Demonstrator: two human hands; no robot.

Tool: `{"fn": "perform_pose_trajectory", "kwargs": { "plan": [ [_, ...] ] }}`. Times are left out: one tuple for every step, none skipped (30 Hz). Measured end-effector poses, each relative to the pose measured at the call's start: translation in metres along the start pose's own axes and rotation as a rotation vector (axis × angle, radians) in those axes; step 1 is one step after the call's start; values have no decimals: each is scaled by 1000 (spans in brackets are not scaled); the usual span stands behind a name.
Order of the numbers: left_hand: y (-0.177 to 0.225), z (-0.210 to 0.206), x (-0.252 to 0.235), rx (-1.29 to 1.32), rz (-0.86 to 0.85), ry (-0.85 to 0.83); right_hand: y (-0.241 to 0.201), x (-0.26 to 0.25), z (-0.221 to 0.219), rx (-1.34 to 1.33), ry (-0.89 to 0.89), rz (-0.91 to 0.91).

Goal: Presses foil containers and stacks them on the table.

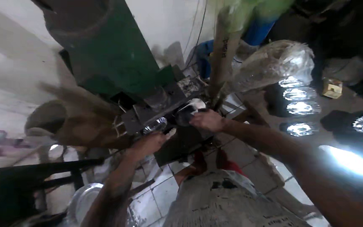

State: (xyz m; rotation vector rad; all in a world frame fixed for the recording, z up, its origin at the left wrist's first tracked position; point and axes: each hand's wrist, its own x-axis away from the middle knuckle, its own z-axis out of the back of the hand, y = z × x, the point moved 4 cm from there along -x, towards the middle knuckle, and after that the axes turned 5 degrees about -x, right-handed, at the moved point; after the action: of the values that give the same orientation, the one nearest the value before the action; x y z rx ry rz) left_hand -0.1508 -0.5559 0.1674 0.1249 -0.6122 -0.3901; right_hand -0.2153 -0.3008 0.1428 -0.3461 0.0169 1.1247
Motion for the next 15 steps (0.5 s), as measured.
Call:
{"fn": "perform_pose_trajectory", "kwargs": {
  "plan": [
    [17, 6, 16, 26, -18, -8, 4, -20, -6, 3, -97, -36],
    [40, 13, 36, 101, -50, -23, -1, -37, -13, -21, -185, -100],
    [62, 18, 53, 190, -131, -7, -15, -55, -20, -75, -242, -152],
    [78, 16, 65, 313, -234, 45, -34, -75, -29, -134, -297, -168],
    [93, 9, 75, 437, -317, 59, -57, -95, -40, -169, -326, -125],
    [104, -1, 81, 525, -387, 59, -78, -113, -48, -180, -325, -83],
    [112, -8, 87, 577, -450, 85, -89, -125, -49, -165, -343, -73],
    [116, -14, 94, 617, -487, 117, -88, -130, -44, -153, -381, -80],
    [117, -23, 103, 664, -485, 131, -77, -126, -37, -137, -425, -98],
    [117, -32, 113, 711, -461, 146, -60, -113, -28, -102, -454, -117],
    [116, -40, 121, 752, -436, 172, -39, -96, -17, -56, -461, -136],
    [115, -45, 126, 794, -410, 200, -16, -79, -8, -20, -429, -139],
    [116, -47, 127, 843, -392, 216, 3, -64, -2, -3, -344, -109],
    [120, -47, 125, 892, -369, 196, 4, -55, 7, -40, -264, -79],
    [127, -45, 122, 939, -350, 152, -16, -55, 24, -77, -290, -107]
  ]
}}
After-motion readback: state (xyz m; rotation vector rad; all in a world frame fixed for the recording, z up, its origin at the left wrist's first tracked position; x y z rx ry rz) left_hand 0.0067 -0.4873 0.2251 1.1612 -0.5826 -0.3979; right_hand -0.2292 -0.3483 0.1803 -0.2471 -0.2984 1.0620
